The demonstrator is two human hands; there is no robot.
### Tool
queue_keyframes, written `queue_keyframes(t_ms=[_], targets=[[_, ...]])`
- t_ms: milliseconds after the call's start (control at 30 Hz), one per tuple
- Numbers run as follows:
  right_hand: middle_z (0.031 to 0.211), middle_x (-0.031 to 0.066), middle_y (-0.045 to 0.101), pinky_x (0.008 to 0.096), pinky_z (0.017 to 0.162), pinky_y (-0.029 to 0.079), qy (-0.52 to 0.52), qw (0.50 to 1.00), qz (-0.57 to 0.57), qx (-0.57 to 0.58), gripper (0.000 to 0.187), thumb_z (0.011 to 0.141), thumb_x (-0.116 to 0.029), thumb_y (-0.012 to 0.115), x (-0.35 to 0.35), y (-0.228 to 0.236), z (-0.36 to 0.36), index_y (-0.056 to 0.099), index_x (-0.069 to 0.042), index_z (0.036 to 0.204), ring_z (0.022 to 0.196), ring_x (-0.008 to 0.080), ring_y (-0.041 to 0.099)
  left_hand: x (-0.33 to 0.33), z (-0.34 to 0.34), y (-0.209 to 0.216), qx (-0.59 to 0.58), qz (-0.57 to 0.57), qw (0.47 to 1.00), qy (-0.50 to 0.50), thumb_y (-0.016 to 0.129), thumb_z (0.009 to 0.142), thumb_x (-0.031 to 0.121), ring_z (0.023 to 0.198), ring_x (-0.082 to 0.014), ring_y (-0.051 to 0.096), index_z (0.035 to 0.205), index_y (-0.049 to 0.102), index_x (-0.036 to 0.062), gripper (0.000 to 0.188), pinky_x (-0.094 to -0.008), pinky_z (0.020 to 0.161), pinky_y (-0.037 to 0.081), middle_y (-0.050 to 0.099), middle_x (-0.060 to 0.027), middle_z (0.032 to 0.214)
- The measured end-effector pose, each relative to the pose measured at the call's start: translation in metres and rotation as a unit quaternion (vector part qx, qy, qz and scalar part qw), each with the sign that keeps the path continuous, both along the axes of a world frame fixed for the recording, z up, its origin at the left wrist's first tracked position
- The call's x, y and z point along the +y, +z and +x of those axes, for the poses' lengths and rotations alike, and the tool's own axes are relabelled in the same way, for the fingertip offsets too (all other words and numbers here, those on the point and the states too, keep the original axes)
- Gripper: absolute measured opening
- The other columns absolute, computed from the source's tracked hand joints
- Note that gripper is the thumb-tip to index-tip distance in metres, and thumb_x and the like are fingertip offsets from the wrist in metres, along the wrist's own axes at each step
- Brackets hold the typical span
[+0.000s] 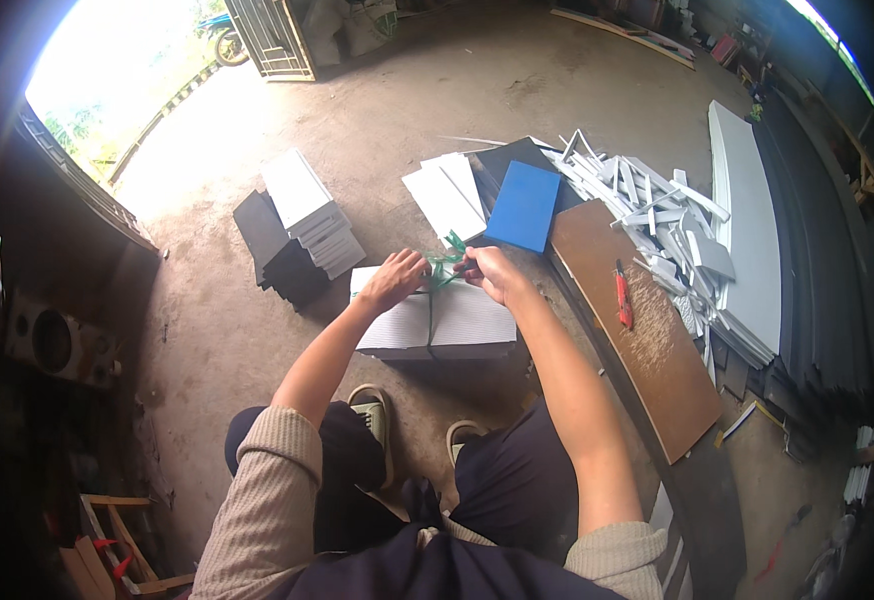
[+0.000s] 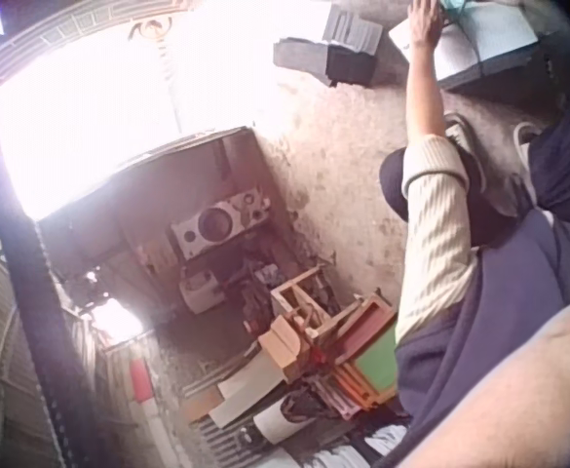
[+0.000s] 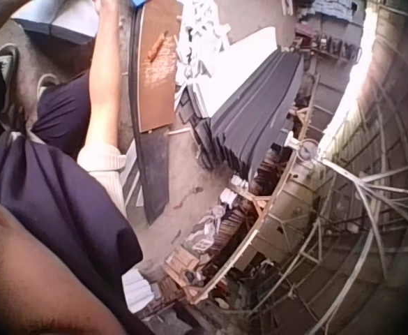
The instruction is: The person stacks white rectangular panels on the floor, aligns them, and then uses a green rope to tie the stack into a bundle. The person also handles a blue panel and a utility knife during the process.
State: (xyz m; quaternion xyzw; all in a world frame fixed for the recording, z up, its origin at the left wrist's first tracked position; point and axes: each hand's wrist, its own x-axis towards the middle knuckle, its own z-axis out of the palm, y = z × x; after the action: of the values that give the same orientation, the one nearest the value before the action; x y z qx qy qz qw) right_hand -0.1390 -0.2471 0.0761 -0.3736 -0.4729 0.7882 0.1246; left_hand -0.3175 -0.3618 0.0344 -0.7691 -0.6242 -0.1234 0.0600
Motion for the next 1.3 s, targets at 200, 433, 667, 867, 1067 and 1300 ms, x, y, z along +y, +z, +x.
queue_keyframes(t_ms=[200,433,667,867,1067,1300], targets=[[0.083,0.0120,0.057,0.0315,0.077,0.039,0.043,0.999,0.010,0.008,0.022,0.089,-0.017,0.038,0.001,0.003,0.007,0.050,-0.003,0.077,0.077,0.0179,0.049,-0.003,-0.025,0.013,0.093,-0.063,0.989,-0.100,0.044,0.084,0.014,0.077,-0.0181,0.052,0.088,0.046,0.0078,0.007,-0.0306,0.073,0.038,0.050,-0.0038,0.073],[0.083,0.0111,0.059,0.0308,0.076,0.040,0.065,0.997,0.044,-0.021,0.023,0.089,-0.018,0.038,-0.002,0.011,0.006,0.049,-0.007,0.072,0.076,0.0173,0.053,-0.042,-0.058,0.073,0.196,-0.050,0.977,-0.062,0.048,0.084,0.024,0.071,-0.0140,0.051,0.078,0.054,0.0120,0.014,-0.0296,0.075,0.034,0.054,0.0002,0.066],[0.084,0.0102,0.060,0.0298,0.075,0.040,0.071,0.995,0.054,-0.038,0.023,0.089,-0.019,0.039,0.001,0.009,0.010,0.049,-0.008,0.071,0.076,0.0170,0.052,-0.072,-0.052,0.076,0.136,-0.031,0.980,0.142,0.056,0.077,0.029,0.101,-0.0207,0.032,0.083,0.065,0.0146,0.018,-0.0386,0.082,0.029,0.045,-0.0010,0.106],[0.084,0.0104,0.059,0.0305,0.075,0.040,0.084,0.995,0.049,-0.023,0.021,0.088,-0.018,0.039,0.001,0.009,0.011,0.049,-0.007,0.073,0.077,0.0180,0.053,-0.105,-0.069,0.056,0.119,-0.123,0.963,0.209,0.058,0.075,0.032,0.103,-0.0232,0.029,0.080,0.067,0.0153,0.020,-0.0436,0.081,0.026,0.041,-0.0027,0.105],[0.084,0.0120,0.059,0.0318,0.074,0.044,0.097,0.994,0.038,-0.027,0.021,0.088,-0.017,0.040,-0.003,0.015,0.006,0.049,-0.006,0.072,0.077,0.0198,0.055,-0.090,-0.053,0.044,0.167,-0.053,0.965,0.195,0.056,0.072,0.024,0.108,-0.0258,0.031,0.108,0.046,0.0059,0.041,-0.0453,0.086,0.028,0.038,-0.0090,0.109],[0.084,0.0143,0.058,0.0382,0.082,0.046,0.092,0.995,0.016,-0.030,0.021,0.089,-0.015,0.042,-0.001,0.018,0.011,0.049,-0.002,0.074,0.080,0.0230,0.056,-0.025,0.000,0.036,0.036,-0.098,0.992,0.074,0.050,0.082,0.033,0.103,-0.0241,0.042,0.096,0.056,0.0061,0.031,-0.0376,0.081,0.038,0.050,-0.0095,0.103]])
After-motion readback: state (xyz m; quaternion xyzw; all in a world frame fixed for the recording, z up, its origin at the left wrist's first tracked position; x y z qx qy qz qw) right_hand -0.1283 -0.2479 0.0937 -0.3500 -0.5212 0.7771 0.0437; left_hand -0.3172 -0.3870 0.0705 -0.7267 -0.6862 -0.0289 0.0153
